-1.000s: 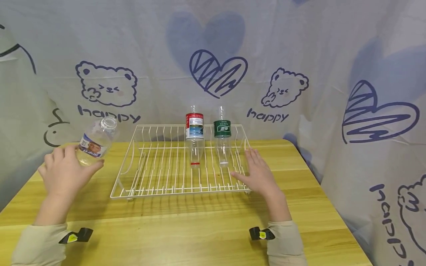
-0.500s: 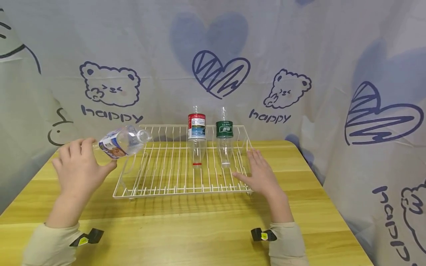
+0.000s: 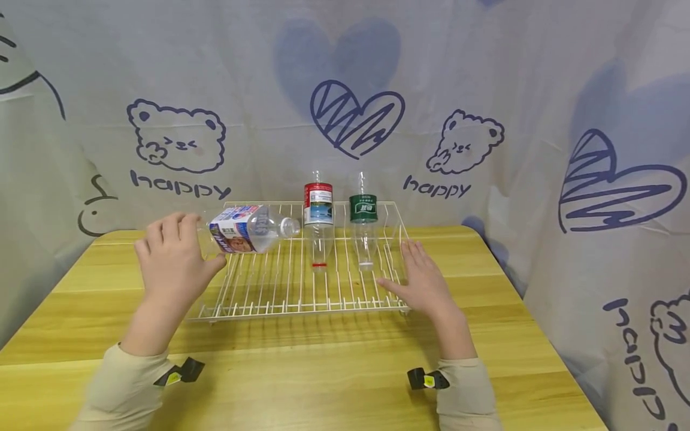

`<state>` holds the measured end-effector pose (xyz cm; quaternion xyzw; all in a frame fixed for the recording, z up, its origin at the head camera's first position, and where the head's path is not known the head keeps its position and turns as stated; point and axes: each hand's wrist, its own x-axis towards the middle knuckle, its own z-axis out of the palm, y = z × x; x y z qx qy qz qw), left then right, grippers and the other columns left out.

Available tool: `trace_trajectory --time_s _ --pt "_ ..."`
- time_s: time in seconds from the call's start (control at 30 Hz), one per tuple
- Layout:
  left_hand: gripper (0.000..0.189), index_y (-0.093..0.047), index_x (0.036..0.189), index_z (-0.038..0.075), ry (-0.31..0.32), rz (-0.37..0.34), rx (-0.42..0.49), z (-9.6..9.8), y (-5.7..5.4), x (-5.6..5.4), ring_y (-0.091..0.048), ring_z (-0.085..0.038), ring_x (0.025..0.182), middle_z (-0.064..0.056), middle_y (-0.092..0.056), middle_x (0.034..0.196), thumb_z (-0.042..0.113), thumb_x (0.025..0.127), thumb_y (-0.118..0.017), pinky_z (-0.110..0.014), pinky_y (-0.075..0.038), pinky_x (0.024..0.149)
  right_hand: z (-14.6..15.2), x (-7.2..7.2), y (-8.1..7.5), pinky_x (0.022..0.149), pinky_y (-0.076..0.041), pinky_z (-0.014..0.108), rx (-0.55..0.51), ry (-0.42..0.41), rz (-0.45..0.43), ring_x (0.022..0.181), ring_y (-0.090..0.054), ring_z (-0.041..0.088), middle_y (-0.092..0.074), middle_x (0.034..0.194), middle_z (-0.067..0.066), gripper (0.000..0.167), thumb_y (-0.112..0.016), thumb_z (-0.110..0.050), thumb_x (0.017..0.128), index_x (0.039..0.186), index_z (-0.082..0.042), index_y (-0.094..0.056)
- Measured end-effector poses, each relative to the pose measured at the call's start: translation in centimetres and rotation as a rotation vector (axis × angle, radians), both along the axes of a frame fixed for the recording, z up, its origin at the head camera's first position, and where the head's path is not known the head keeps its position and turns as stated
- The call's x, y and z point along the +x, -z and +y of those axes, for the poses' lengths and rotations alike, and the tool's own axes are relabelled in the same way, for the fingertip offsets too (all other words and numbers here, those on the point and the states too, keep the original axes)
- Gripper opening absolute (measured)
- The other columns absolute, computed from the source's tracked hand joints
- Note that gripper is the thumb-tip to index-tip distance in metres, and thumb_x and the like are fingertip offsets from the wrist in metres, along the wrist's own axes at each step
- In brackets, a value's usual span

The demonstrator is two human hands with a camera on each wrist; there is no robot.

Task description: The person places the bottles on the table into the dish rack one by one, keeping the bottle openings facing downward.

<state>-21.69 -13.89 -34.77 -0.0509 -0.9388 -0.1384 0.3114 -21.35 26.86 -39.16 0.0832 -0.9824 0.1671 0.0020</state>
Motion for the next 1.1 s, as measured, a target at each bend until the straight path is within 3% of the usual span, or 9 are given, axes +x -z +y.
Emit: trace_trajectory --time_s 0.13,0.27,0.5,0.8,1.1 --pt "0.083 -0.046 0.130 0.002 0.024 0.005 -0.031 1.5 0.0 -0.3 -0.039 -0.040 0.117 -0.019 -0.048 0.128 0.033 0.065 -0.088 -0.054 -0.035 0.088 -0.1 0.1 -0.1 0.121 -0.009 0.054 0.020 -0.011 0.038 0.150 -0.005 0.042 -0.007 0.162 0.023 0.100 -0.056 -0.058 0.091 0.154 0.002 -0.008" --pt "0.083 -0.046 0.131 0.005 0.045 -0.041 -0.071 3.3 0.0 -0.3 -0.040 -0.038 0.118 -0.018 -0.048 0.130 0.037 0.066 -0.087 -0.053 -0.037 0.089 -0.2 0.3 -0.3 0.121 -0.010 0.054 0.064 -0.021 0.089 0.150 -0.007 0.043 -0.008 0.161 0.025 0.100 -0.057 -0.058 0.090 0.153 0.004 -0.009" --pt "0.080 -0.046 0.130 0.007 0.090 -0.073 -0.142 6.1 0.6 -0.2 -0.040 -0.035 0.120 -0.015 -0.049 0.130 0.040 0.068 -0.085 -0.049 -0.038 0.089 -1.0 0.5 -0.9 0.122 -0.011 0.052 0.087 -0.053 0.201 0.151 -0.007 0.039 -0.008 0.163 0.020 0.104 -0.065 -0.053 0.086 0.155 0.000 -0.008" --pt "0.078 -0.046 0.130 0.009 0.109 -0.112 -0.187 7.7 1.3 -0.4 -0.041 -0.035 0.120 -0.014 -0.048 0.131 0.041 0.069 -0.084 -0.047 -0.038 0.088 -3.5 1.1 -1.8 0.122 -0.016 0.049 0.012 -0.209 0.477 0.151 -0.015 0.033 -0.018 0.162 0.014 0.106 -0.076 -0.045 0.078 0.155 -0.003 -0.017" --pt "0.075 -0.048 0.129 0.010 0.154 -0.052 -0.242 8.6 1.9 0.1 -0.045 -0.033 0.117 -0.013 -0.051 0.128 0.041 0.069 -0.082 -0.046 -0.040 0.089 -5.7 1.1 -1.3 0.123 -0.016 0.035 -0.045 -0.419 0.783 0.146 -0.030 0.033 -0.038 0.153 0.018 0.095 -0.080 -0.035 0.071 0.147 0.003 -0.036"
